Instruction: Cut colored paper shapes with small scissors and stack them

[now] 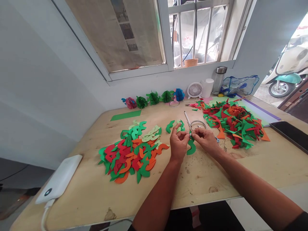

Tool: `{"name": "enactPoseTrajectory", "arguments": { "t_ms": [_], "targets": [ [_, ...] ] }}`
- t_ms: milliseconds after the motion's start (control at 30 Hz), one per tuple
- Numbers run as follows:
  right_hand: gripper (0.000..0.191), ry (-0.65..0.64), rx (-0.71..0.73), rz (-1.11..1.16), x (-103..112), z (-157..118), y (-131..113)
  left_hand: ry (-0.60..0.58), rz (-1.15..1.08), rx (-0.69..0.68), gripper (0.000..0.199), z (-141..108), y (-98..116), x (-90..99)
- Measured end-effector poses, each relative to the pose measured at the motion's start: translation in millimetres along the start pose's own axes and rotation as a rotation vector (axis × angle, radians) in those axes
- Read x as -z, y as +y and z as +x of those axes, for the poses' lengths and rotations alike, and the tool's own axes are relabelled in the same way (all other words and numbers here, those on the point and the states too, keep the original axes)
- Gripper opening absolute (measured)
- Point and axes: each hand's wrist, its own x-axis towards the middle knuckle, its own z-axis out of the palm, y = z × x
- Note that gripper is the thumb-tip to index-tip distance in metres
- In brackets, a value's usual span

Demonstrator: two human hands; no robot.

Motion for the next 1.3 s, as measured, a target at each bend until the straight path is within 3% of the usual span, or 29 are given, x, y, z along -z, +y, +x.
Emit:
{"name": "enactPoseTrajectory", "arguments": {
  "t_ms": [667,900,1133,1300],
  "targets": [
    [0.025,0.077,0.042,-0.137,-2.7,-3.6,-5.3,0.030,0.178,-0.102,0.052,-2.9,4.8,0.7],
    [0.025,0.139,0.008,-0.190,-1.0,-3.5,-1.7,0.052,0.122,-0.071,0.055,-2.0,6.7,1.5],
    [0.025,-0.004,0.009,-0.048,1.9,-1.0,-2.3,0.018,0.059,-0.020,0.061,-1.3,4.8,2.0],
    [0.019,-0.020,0.004,0.020,0.5,-1.6,-2.7,0.002,0.061,-0.022,0.062,-2.8,4.9,0.6]
  ]
}}
